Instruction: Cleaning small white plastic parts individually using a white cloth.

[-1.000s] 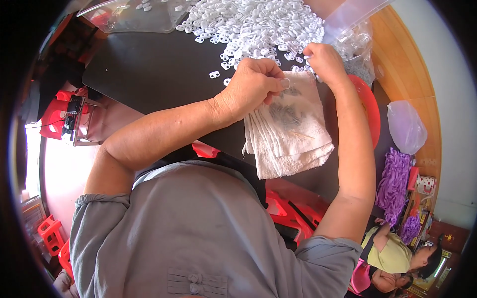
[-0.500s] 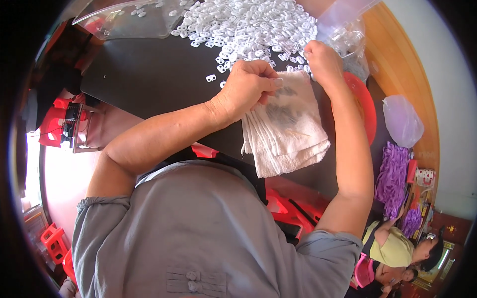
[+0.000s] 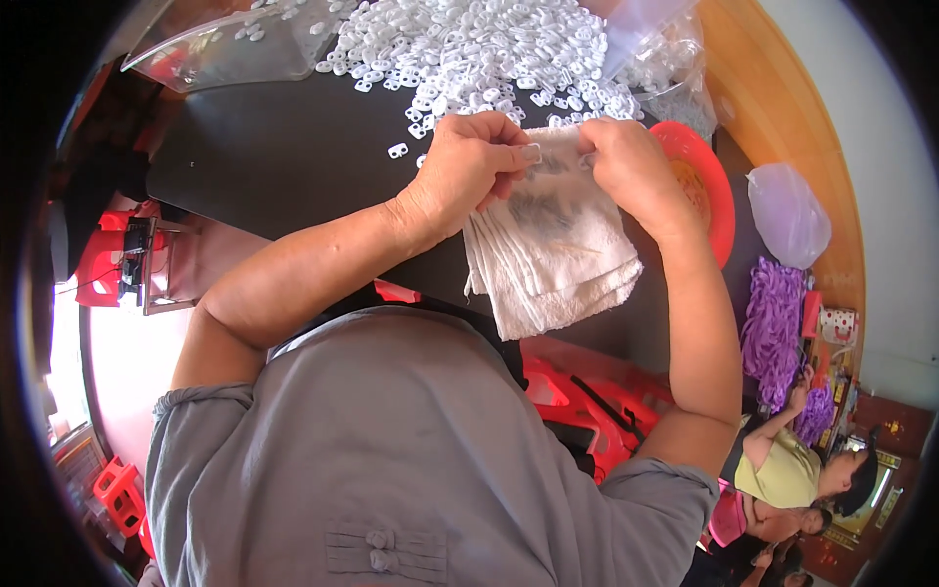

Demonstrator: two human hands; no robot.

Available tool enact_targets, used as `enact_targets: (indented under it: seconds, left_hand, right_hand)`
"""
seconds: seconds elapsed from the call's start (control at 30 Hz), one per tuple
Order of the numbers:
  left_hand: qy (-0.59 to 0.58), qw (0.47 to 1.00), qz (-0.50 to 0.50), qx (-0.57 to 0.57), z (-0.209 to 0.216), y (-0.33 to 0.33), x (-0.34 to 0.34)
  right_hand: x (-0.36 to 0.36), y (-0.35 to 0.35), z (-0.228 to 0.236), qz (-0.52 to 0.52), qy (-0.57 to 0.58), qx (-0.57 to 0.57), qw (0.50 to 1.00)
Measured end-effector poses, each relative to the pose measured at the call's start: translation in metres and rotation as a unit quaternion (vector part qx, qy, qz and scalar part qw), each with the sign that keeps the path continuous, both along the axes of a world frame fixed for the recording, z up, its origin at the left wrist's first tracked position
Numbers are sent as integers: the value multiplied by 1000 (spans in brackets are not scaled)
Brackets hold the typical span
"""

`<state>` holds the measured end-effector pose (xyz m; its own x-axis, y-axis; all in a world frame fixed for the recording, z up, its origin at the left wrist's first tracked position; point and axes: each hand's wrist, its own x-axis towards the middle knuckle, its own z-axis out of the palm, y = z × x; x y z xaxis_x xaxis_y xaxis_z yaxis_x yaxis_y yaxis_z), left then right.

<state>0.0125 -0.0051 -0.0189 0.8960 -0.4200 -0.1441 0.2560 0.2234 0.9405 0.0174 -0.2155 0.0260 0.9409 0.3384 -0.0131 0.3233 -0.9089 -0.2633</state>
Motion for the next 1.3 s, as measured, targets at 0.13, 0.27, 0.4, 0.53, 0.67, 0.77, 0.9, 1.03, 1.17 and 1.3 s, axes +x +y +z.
enact_targets:
  seconds: [0.13,0.27,0.4,0.53,0.67,0.77,0.9,1.03,1.17,1.3]
  left_hand:
    - [-6,1000,-8,6,-1,0,0]
    - [7,1000,-10,-2,2,1,-2]
    - [14,1000,-19,13,5,3,-4]
    - [16,999,-28,12,7,4,-6]
    - [16,999,-28,-1,2,3,-5]
    - [10,1000,-28,-7,2,2,-5]
    - [-12,999,-32,1,5,2,-6]
    - [-12,999,-35,0,4,1,-5]
    - [-2,1000,-27,-8,6,3,-4]
    - [-28,999,-17,-7,7,3,-4]
  right_hand:
    - [0,4,-4,-21,-25,29,999]
    - [-11,0,-13,-86,-42,124,988]
    - [-22,0,-15,-146,-102,71,981]
    - [-29,11,-22,-139,-133,-14,981]
    - [-32,21,-24,-133,-127,5,983]
    - [-33,21,-28,-109,-157,-18,981]
    - [-32,16,-32,-99,-177,-9,979]
    - [-36,15,-25,-145,-110,222,958]
    - [-42,27,-4,-142,9,380,914]
    - [-43,33,-3,-146,39,416,897]
